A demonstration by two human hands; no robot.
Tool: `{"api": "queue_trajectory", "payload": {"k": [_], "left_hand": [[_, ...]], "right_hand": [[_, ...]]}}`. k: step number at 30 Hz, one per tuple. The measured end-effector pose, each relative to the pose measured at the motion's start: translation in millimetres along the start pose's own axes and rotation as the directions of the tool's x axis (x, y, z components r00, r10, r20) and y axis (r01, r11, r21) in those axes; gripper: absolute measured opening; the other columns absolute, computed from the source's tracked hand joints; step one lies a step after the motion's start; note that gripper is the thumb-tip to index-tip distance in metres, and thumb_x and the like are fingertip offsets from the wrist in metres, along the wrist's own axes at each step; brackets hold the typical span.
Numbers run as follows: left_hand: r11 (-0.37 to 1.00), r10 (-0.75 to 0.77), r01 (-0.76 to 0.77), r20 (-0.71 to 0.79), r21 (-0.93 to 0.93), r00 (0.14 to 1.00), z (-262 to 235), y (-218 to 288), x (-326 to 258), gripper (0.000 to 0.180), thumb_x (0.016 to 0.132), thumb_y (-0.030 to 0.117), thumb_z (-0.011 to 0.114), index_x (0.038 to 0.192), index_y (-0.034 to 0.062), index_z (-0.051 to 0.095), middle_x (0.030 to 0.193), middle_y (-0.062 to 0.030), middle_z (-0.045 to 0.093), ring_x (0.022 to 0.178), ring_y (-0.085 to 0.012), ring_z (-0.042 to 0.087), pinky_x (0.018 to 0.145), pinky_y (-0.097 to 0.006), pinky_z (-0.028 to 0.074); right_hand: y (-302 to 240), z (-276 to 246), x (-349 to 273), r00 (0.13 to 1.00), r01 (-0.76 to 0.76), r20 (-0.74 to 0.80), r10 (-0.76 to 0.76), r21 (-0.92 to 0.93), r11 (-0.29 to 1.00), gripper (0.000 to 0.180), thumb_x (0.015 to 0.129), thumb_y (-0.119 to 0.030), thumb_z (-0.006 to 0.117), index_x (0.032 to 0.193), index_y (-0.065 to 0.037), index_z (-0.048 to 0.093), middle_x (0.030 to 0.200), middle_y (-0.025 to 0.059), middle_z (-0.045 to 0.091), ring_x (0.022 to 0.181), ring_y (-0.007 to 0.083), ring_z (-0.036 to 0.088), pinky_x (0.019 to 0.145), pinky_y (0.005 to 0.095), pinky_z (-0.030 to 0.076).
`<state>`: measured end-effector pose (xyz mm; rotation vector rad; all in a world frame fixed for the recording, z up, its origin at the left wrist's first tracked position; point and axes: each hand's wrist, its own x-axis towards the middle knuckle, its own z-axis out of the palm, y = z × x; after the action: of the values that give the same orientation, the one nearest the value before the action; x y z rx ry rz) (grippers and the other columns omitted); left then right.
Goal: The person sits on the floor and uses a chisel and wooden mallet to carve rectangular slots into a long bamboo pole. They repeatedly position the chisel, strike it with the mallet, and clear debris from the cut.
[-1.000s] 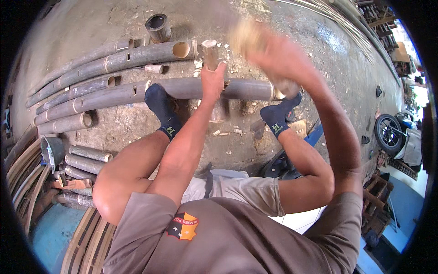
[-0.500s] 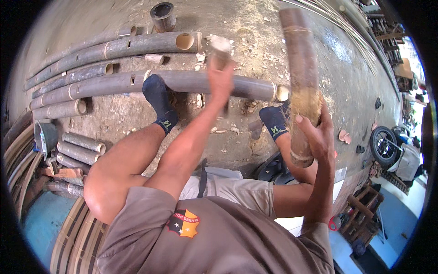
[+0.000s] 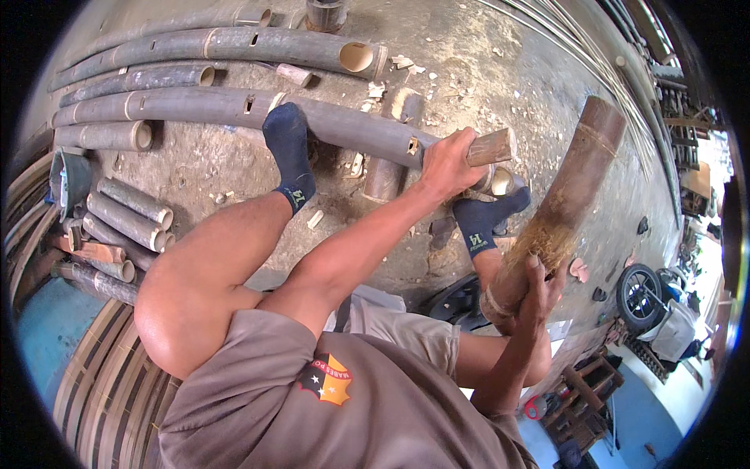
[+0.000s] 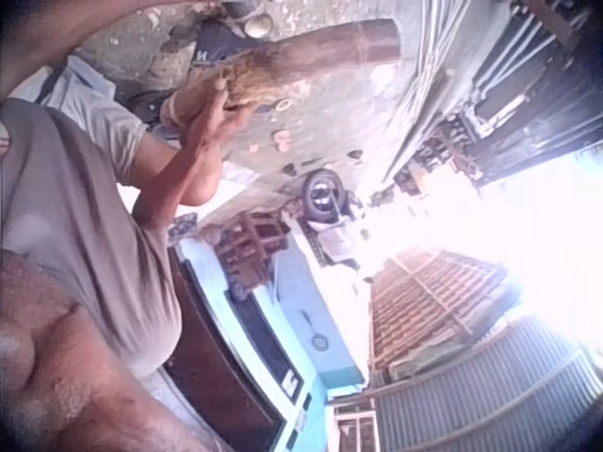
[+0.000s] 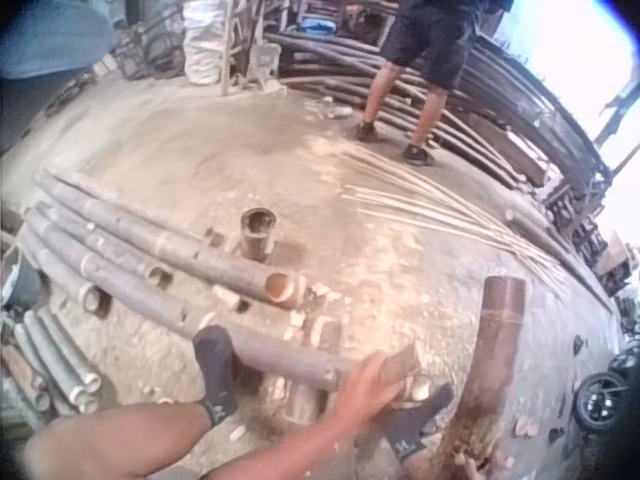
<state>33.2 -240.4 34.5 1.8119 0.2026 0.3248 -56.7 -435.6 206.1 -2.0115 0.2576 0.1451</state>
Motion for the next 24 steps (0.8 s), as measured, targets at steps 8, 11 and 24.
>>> {"api": "queue_trajectory", "payload": {"k": [8,11,24], "left_hand": [[0.997,-0.029,0.029,-0.001,-0.066,1.000,-4.1,-5.6,6.3,0.036,0.075,0.021,0.080,0.098,0.0058,0.058,0.093,-0.0175,0.068,0.087,-0.0426,0.069,0.075,-0.051,0.055],[0.996,-0.049,0.048,-0.005,-0.074,0.999,-5.1,-4.7,6.5,0.036,0.075,0.022,0.080,0.098,0.0060,0.057,0.092,-0.0171,0.069,0.085,-0.0422,0.070,0.074,-0.051,0.055],[0.941,-0.307,0.277,-0.143,-0.196,0.941,-8.1,-1.3,32.6,0.039,0.076,0.025,0.079,0.100,0.0004,0.061,0.086,-0.0253,0.073,0.080,-0.0430,0.074,0.073,-0.050,0.057]], "right_hand": [[5.3,-1.9,0.4,1.000,-0.002,-0.005,0.002,-0.018,1.000,0.074,0.092,-0.030,0.076,0.150,0.004,0.046,0.134,0.0160,0.061,0.118,0.0257,0.060,0.103,0.0382,0.047],[3.3,-2.5,0.4,1.000,-0.025,-0.011,0.025,-0.013,1.000,0.075,0.092,-0.030,0.077,0.151,0.003,0.045,0.133,0.0159,0.061,0.118,0.0258,0.059,0.103,0.0390,0.048],[-82.4,-12.9,82.4,0.937,0.342,-0.064,-0.343,-0.025,0.939,0.061,0.096,-0.029,0.072,0.143,0.005,0.051,0.120,0.0202,0.069,0.112,0.0314,0.067,0.103,0.0430,0.051]]}}
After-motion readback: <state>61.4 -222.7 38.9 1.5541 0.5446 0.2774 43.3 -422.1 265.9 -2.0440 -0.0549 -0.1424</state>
